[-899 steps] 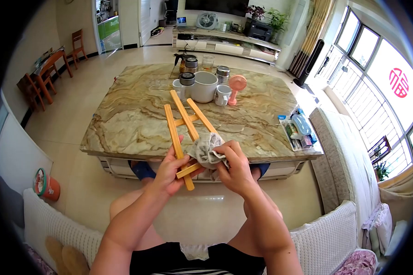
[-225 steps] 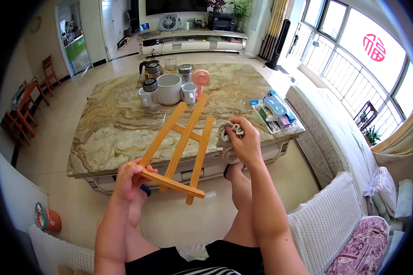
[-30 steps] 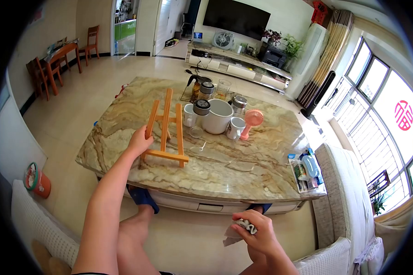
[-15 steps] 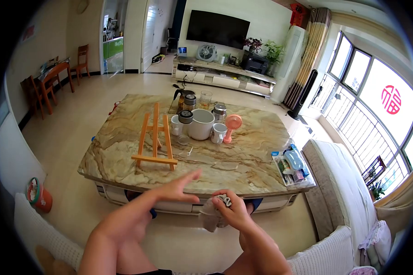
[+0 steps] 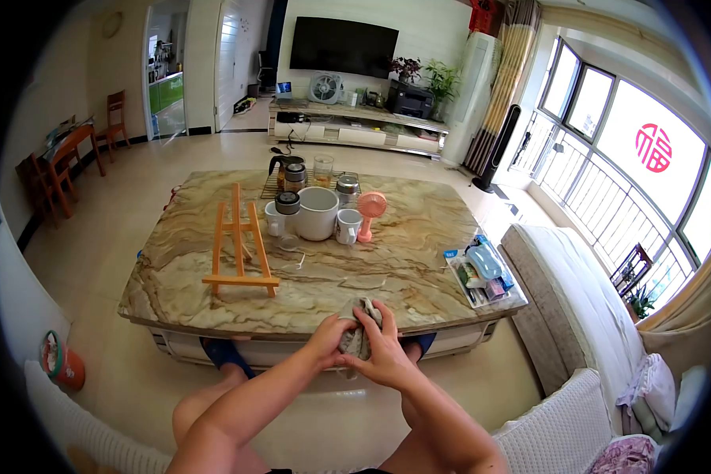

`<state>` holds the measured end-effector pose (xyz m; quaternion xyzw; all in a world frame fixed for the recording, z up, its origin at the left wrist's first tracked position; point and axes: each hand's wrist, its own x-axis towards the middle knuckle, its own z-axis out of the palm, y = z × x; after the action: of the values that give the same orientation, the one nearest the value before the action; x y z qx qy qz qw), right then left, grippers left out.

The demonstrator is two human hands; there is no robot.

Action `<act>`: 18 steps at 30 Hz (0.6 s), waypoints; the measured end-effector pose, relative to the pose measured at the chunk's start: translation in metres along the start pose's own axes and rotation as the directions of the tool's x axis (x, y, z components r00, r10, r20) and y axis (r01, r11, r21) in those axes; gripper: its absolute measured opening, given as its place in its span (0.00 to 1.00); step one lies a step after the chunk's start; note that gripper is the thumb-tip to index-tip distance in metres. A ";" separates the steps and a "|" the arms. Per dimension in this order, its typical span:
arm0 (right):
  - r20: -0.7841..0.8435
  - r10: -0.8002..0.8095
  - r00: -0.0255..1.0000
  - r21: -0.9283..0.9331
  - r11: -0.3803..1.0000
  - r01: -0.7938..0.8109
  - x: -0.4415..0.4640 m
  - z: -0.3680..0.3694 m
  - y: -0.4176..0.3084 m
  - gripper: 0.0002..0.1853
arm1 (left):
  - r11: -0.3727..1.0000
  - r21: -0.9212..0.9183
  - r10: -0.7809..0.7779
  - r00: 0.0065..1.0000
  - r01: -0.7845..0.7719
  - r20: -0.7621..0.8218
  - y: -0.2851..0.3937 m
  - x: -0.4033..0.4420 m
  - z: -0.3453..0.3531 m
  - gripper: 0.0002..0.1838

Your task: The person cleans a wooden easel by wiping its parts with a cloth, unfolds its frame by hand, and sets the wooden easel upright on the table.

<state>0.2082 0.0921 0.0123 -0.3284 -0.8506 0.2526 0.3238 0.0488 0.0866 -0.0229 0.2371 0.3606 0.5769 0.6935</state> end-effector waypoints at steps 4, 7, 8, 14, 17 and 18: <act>0.111 0.064 0.992 -0.143 0.989 -0.048 0.023 -0.016 0.029 0.47 | 0.983 -0.154 -0.088 0.990 0.105 0.112 -0.004 0.030 -0.008 0.16; 0.201 0.098 0.975 -0.123 0.990 -0.074 0.044 -0.023 0.058 0.40 | 0.981 -0.153 -0.089 0.974 0.122 0.209 -0.003 0.052 -0.014 0.17; 0.249 0.113 0.962 -0.112 0.990 -0.087 0.051 -0.024 0.066 0.36 | 0.981 -0.134 -0.121 0.981 0.142 0.151 -0.006 0.061 -0.016 0.18; 0.158 0.258 0.953 -0.181 0.956 -0.229 0.089 -0.017 0.120 0.24 | 0.952 0.284 -0.080 0.989 0.112 -0.122 -0.022 0.097 -0.036 0.19; 0.002 0.323 0.946 -0.208 0.926 -0.316 0.115 -0.011 0.164 0.26 | 0.658 0.745 0.305 0.943 -0.107 -0.134 -0.038 0.112 -0.067 0.17; 0.037 0.417 0.908 -0.184 0.896 -0.404 0.128 -0.015 0.169 0.28 | 0.435 0.881 0.454 0.890 -0.183 -0.039 -0.037 0.110 -0.073 0.17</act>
<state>0.2121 0.2983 -0.0370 -0.5172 -0.7924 0.2531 0.2013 0.0237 0.1787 -0.1206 0.5321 0.6371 0.4681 0.3031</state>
